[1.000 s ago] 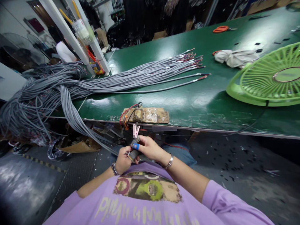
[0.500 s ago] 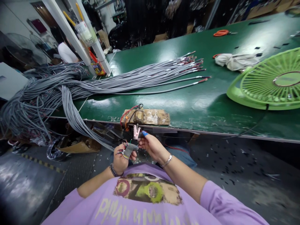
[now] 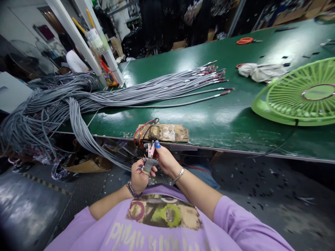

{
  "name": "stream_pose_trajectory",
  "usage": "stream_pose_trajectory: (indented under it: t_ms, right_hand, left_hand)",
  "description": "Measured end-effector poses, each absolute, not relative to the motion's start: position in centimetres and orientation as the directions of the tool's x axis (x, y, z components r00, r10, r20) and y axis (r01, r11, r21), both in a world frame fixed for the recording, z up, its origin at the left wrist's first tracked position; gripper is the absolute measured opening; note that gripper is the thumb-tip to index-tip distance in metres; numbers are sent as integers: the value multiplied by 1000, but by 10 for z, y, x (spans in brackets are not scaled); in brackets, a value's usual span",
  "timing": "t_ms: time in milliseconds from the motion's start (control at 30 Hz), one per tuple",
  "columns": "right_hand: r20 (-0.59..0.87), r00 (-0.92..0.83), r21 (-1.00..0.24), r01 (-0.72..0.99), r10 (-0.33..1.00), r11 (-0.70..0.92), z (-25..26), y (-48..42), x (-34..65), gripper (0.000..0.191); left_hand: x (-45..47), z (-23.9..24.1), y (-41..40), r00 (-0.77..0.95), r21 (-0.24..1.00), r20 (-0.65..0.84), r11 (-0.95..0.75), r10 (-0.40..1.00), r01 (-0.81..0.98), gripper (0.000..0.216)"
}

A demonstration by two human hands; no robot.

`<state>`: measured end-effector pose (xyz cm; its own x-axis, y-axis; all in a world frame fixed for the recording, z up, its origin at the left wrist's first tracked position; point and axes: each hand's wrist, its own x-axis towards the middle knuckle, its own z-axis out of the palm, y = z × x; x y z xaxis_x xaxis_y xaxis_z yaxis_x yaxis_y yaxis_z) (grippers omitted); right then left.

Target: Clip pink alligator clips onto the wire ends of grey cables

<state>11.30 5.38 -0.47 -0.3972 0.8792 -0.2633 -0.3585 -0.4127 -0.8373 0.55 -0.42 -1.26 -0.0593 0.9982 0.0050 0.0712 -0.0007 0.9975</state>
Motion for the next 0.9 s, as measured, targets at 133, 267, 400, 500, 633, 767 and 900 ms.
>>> stream_pose_trajectory:
  t_ms: [133, 267, 400, 500, 633, 767, 900]
  right_hand:
    - [-298, -534, -664, -479, 791, -574, -9, 56, 109, 53]
    - [-331, -545, -609, -500, 770, -616, -10, 57, 108, 50]
    - [-377, -481, -570, -553, 791, -608, -11, 56, 109, 45]
    - [-377, -446, -571, -579, 812, -582, -12, 54, 110, 43]
    - [-375, -462, -556, -582, 804, -594, -11, 53, 112, 41]
    - [-349, -472, -594, -556, 809, -581, -9, 54, 113, 33]
    - [-272, -476, -710, -488, 837, -508, -12, 52, 116, 38]
  left_hand:
    - [7, -11, -4, -67, 998, 1, 4, 998, 71, 40]
    - [9, -7, -4, -61, 997, -43, 47, 997, 64, 41]
    - [9, -8, -6, -47, 996, -72, 74, 996, 50, 39]
    - [6, -8, -10, -34, 995, -89, 90, 995, 38, 39]
    - [2, -4, -15, -19, 995, -95, 95, 995, 24, 38]
    - [2, -3, -16, -17, 996, -93, 93, 996, 8, 41]
    - [7, -7, -13, -42, 993, -111, 110, 993, -30, 48]
